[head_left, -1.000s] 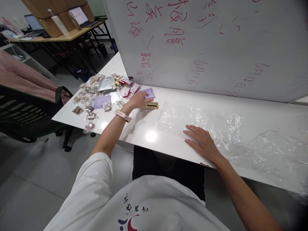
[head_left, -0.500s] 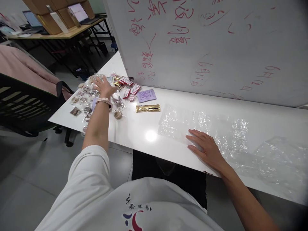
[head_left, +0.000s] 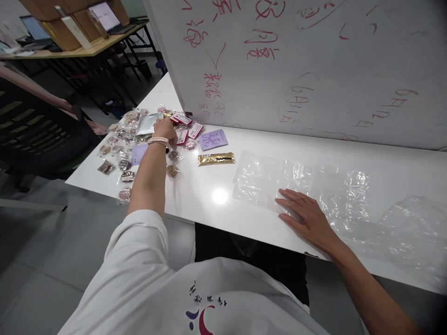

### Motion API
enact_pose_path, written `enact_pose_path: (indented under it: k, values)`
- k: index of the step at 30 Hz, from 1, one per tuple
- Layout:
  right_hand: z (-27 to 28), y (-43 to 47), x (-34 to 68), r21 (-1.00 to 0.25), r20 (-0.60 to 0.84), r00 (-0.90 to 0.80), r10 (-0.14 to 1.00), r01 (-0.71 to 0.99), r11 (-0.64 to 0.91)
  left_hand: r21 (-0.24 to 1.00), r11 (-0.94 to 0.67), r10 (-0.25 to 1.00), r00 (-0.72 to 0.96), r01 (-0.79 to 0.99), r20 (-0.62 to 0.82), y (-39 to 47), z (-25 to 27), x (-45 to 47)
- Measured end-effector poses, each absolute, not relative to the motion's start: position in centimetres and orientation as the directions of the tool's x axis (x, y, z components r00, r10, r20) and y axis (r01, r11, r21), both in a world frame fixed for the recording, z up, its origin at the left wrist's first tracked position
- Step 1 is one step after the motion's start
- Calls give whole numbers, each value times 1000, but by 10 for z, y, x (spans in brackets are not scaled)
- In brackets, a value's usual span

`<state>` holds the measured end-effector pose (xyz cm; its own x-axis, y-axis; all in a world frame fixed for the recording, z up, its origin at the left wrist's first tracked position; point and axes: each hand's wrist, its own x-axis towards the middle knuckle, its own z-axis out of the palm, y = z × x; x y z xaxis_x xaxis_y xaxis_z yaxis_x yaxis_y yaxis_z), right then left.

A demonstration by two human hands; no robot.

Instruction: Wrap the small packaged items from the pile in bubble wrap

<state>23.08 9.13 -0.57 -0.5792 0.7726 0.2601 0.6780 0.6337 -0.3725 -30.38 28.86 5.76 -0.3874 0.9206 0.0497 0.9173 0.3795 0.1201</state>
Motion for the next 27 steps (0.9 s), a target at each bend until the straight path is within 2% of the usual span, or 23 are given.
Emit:
enact_pose_path:
  k: [7, 11, 12, 17, 18, 20, 23, 27]
  values:
    - [-6, 91, 231, -371, 275, -584, 764, 668, 645, 64, 396, 917, -398, 916, 24, 279, 59, -302]
    - [-7, 91, 232, -368, 278, -588, 760, 666, 649, 94, 342, 907, -355, 935, 226, 261, 62, -278]
    - [-7, 92, 232, -367, 280, -591, 756, 662, 653, 110, 349, 902, -365, 931, 230, 258, 62, -270]
    - [-6, 92, 231, -354, 308, -603, 736, 645, 677, 109, 437, 899, -431, 893, -70, 255, 60, -249]
    - [-6, 92, 231, -351, 311, -603, 735, 645, 678, 127, 449, 893, -444, 884, -66, 256, 60, -249]
    - [-6, 91, 231, -346, 311, -605, 733, 646, 680, 198, 456, 882, -470, 868, 29, 258, 63, -250]
    - [-6, 92, 231, -343, 316, -606, 730, 644, 684, 270, 361, 892, -415, 893, 180, 265, 63, -241]
    - [-5, 92, 231, -356, 317, -600, 734, 642, 679, 161, 283, 952, -297, 945, 67, 282, 53, -220]
